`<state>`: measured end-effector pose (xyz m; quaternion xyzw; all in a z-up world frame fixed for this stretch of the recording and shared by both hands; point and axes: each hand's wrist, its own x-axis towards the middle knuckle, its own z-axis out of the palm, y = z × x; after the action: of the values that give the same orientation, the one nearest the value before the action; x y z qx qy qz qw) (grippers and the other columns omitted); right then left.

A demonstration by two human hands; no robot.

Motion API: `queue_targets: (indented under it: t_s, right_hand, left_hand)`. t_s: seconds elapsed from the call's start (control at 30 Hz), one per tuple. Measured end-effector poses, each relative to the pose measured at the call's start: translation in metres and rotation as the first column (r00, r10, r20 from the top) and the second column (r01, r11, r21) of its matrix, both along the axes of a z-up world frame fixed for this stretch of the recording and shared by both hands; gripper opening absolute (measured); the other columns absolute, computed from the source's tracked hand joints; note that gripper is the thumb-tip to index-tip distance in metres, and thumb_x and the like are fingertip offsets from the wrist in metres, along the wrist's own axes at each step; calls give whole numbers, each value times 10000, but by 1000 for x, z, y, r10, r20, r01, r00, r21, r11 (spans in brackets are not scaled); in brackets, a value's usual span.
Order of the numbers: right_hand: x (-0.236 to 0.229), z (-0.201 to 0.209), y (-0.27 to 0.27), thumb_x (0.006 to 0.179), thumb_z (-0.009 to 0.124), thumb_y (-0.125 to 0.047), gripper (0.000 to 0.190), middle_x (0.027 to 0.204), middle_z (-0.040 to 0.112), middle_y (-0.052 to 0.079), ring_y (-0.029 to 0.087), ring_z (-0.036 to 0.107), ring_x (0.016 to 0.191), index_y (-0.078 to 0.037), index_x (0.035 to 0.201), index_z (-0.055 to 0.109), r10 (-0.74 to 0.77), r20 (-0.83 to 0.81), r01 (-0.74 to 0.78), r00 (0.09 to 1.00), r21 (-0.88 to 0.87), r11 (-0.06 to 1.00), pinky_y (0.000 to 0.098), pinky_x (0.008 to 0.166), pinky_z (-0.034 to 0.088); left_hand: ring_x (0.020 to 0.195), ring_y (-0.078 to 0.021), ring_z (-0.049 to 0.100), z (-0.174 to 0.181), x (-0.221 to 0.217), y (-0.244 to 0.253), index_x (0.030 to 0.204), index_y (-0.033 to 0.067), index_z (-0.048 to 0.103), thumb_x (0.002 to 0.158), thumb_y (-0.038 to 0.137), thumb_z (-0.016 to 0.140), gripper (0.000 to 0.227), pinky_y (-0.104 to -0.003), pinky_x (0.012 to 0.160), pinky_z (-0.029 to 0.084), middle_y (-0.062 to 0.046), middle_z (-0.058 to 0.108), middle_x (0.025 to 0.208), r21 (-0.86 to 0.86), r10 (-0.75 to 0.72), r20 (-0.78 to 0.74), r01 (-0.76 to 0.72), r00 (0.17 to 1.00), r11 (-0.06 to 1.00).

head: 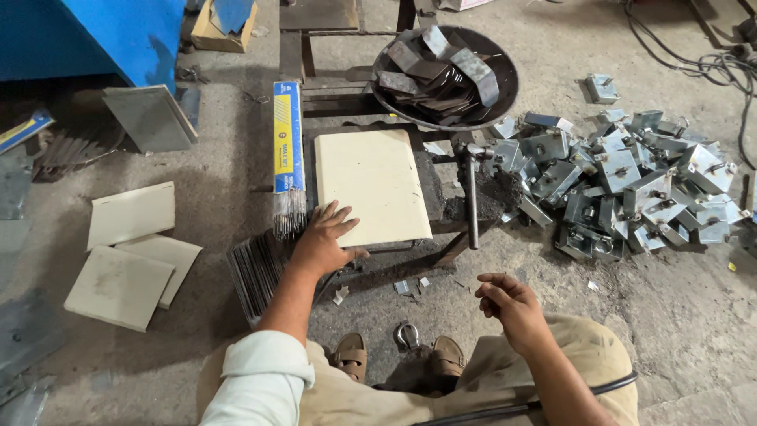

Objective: The person sits on the floor and uses a welding torch to join small metal brackets to flat metal plates. They repeatedly pick up a bracket, position it on a plate, weld it in place, and then move the finished assembly aside to a pile on the floor.

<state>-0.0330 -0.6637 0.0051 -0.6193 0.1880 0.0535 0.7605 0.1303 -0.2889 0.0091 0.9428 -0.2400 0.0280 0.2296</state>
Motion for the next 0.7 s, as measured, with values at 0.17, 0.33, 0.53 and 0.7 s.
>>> queue_targets:
  t_s: [0.17,0.33,0.53,0.7]
  right_hand:
    - [25,47,14,984,601,-107,258,885,695,103,158,606,715,44,1181,669,35,-25,-38,999,-147,988,306,654,519]
    - [98,99,30,1011,588,-193,305,901,707,146,171,638,737,18,1208,687,161,-27,-149,987,-548,823,321,670,567]
    - [213,112,47,954,694,-168,210,923,758,98,186,687,789,-48,1122,730,225,170,-3,960,-792,610,336,691,548]
    - [321,90,73,885,730,-183,262,965,762,121,262,752,833,-49,1110,733,371,292,113,882,-893,435,376,736,585]
  left_hand:
    - [1476,-331,367,13,0,-2,1228,140,739,762,608,782,662,-512,1232,210,-115,570,1466,-42,-21,51,24,998,999]
    - [1450,-336,449,25,0,-1,1197,127,749,857,495,752,501,-510,1239,250,-128,625,1420,-145,-27,124,45,992,988]
    - [1403,-351,474,31,3,-10,1149,112,747,891,463,729,435,-541,1210,259,-127,615,1417,-146,-69,119,86,991,986]
    - [1396,-339,494,29,12,-12,1129,111,749,906,462,693,420,-538,1210,259,-114,622,1414,-180,-104,112,123,988,976]
